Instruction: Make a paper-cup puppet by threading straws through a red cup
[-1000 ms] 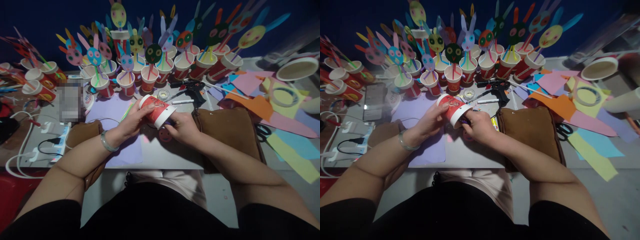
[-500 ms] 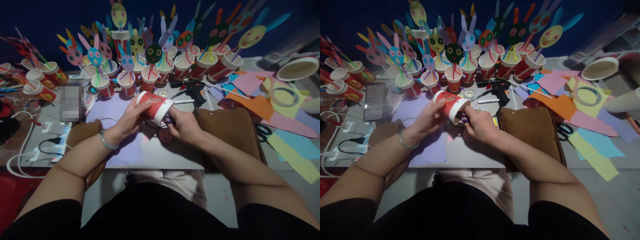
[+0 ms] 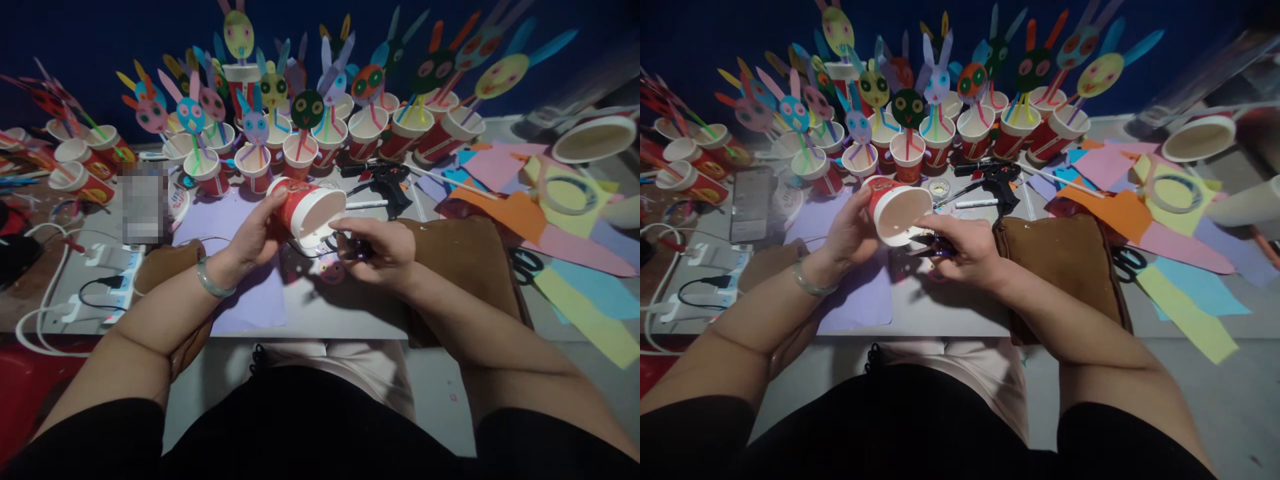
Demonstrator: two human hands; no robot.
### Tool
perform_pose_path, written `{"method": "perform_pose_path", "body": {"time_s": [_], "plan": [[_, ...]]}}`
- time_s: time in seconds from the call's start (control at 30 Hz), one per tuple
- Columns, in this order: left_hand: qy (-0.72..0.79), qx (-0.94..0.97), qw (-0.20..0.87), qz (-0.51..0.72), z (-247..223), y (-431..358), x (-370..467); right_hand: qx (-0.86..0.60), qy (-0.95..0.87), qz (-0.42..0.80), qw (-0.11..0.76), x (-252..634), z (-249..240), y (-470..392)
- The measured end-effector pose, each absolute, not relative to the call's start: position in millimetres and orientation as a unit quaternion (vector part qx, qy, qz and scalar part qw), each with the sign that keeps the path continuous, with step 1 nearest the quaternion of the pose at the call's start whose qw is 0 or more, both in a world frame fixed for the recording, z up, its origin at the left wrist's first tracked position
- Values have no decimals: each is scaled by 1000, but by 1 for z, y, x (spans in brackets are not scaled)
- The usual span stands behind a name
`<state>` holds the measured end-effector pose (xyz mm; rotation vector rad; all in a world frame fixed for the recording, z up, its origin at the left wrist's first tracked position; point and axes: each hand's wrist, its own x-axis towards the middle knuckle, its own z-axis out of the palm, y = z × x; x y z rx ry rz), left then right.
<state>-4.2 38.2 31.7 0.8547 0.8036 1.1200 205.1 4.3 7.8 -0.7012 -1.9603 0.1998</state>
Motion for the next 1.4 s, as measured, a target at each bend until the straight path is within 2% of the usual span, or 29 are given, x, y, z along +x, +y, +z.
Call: {"method": "perform_pose_path", "body": {"time_s": [0.13,0.23,0.4,0.5,0.63,0.73,1.03,1.23,1.4], "plan": [[352,384,701,487,31,39,-4,-300,-829,57,468,209,5,10],[355,386,711,468,25,42,-4,-314,-834,90,445,209,7,11],[396,398,705,432,12,49,-7,-398,-769,211,455,204,22,11],[400,442,669,443,13,49,-10,-450,-719,316,424,203,32,15],[344,510,659,432,23,45,-16,-439,-668,448,401,203,38,19],[304,531,683,400,27,43,-19,-431,-646,486,401,203,38,19],[307,554,697,335,25,39,-23,-424,-624,498,427,202,33,19],[338,536,693,343,24,36,-22,-431,-668,441,417,200,31,18],[350,518,689,366,25,39,-19,-459,-675,349,460,201,24,17]]}}
